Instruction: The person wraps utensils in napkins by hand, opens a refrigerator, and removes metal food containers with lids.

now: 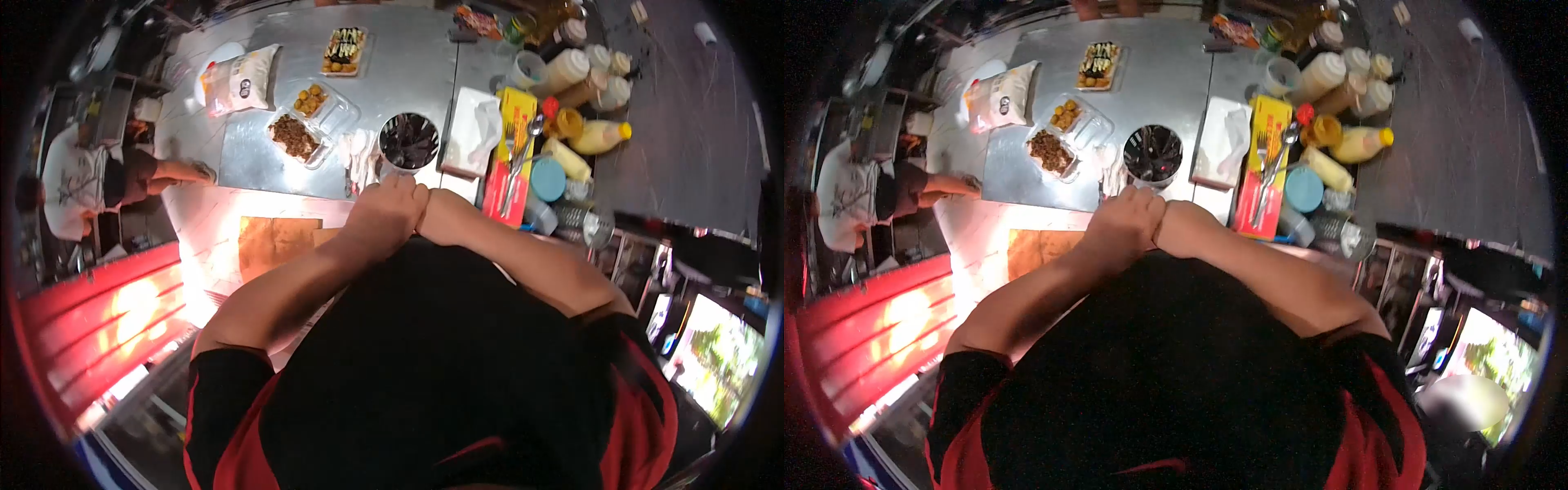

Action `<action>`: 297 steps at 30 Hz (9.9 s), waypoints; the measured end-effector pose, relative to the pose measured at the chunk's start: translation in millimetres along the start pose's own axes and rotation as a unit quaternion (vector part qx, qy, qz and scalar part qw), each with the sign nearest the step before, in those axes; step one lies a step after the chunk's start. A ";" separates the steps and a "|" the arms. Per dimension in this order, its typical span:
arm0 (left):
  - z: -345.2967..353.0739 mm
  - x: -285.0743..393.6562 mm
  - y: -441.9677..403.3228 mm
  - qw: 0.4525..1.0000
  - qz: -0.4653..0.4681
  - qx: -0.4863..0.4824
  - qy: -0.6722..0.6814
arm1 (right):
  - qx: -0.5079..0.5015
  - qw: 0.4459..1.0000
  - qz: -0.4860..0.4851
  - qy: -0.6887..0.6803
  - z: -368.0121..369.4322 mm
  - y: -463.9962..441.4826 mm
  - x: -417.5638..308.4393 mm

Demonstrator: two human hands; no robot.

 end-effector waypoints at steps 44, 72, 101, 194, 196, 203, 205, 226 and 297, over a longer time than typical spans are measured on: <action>32.4 -168.8 61.8 0.943 0.239 -0.183 0.142 | -0.099 0.815 0.311 -0.478 100.5 -21.7 -74.7; 128.1 -220.3 94.5 0.902 -0.323 -0.130 0.257 | 0.243 0.857 0.428 -0.154 124.5 -92.2 -16.2; 18.7 -14.3 -38.5 0.837 -0.258 -0.182 0.448 | 0.237 0.796 0.556 0.022 -89.8 62.8 192.2; 106.3 128.3 -91.7 0.466 -0.622 -0.073 0.626 | 0.329 0.577 0.306 -0.682 -55.8 121.4 118.8; 106.8 128.8 -86.8 0.442 -0.645 -0.083 0.618 | 0.340 0.570 0.294 -0.688 -48.7 117.7 119.8; 124.5 116.9 -78.0 0.450 -0.604 -0.113 0.648 | 0.291 0.589 0.256 -0.709 -46.1 116.9 124.2; 125.2 120.3 -79.5 0.478 -0.590 -0.112 0.641 | 0.231 0.592 0.272 -0.723 -47.6 118.9 121.0; 85.9 61.9 -155.7 0.942 -0.327 0.032 0.066 | 0.347 0.512 0.253 -0.744 -83.5 144.9 164.7; -75.2 -162.7 82.0 0.633 -0.533 0.190 0.529 | 0.251 0.903 0.273 -0.216 -242.8 0.0 -11.6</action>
Point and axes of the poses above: each hand's wrist, its own y-axis away from the middle knuckle, its own z-axis out of the palm, x = y × z, the point moved 3 cm from there along -y, towards the middle knuckle, and after that the axes turned 14 degrees about x, right-handed, at the moved point
